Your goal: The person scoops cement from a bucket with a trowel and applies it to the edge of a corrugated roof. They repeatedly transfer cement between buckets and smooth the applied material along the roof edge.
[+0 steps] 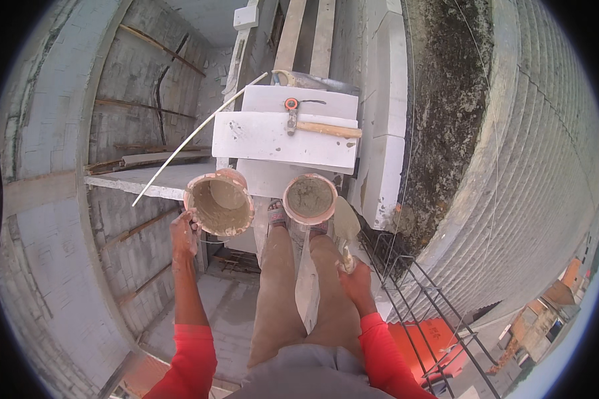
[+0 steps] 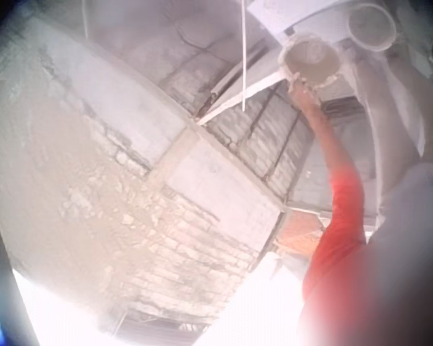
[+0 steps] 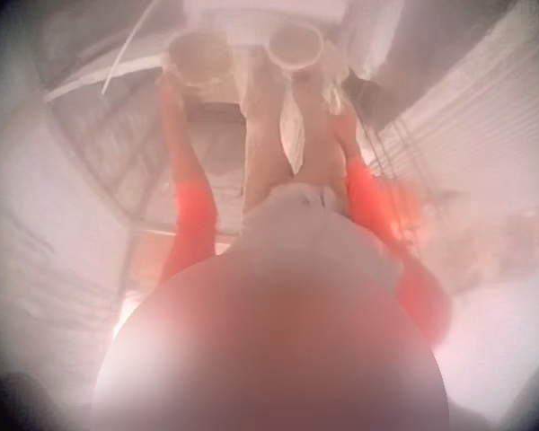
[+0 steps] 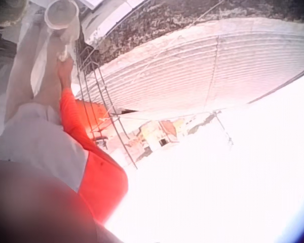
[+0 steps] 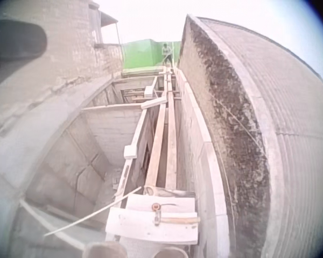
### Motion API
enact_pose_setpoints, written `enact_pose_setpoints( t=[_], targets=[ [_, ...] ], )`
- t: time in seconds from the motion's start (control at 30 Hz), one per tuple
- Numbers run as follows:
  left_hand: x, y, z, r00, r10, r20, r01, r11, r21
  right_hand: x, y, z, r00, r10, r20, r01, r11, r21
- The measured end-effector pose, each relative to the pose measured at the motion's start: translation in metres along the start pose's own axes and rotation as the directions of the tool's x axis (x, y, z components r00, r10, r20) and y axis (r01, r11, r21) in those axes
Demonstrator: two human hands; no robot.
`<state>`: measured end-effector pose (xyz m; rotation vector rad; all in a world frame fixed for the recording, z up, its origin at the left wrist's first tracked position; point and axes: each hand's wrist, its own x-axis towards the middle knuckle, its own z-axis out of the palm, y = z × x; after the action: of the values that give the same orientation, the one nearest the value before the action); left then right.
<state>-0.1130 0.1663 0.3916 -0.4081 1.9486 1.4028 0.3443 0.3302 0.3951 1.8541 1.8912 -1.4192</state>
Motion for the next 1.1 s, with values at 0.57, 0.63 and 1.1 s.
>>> enact_pose_setpoints(
  t=[0.57,0.63,1.1],
  targets=[
    [0.225,0.069,0.155,0.854,0.491,0.169,-0.501,0.692,0.520,-0.034,0.015,0.055,0.983,0.177,-0.049,-0.175,0.984,0.034],
    [0.241,0.037,0.133,0.899,0.399,0.179,-0.428,0.718,0.549,-0.026,0.017,0.069,0.981,0.171,-0.096,-0.165,0.984,0.062],
    [0.067,-0.237,-0.081,0.974,-0.196,0.113,-0.009,0.464,0.886,0.168,0.002,0.057,0.815,0.578,-0.025,-0.198,0.319,0.927]
  ],
)
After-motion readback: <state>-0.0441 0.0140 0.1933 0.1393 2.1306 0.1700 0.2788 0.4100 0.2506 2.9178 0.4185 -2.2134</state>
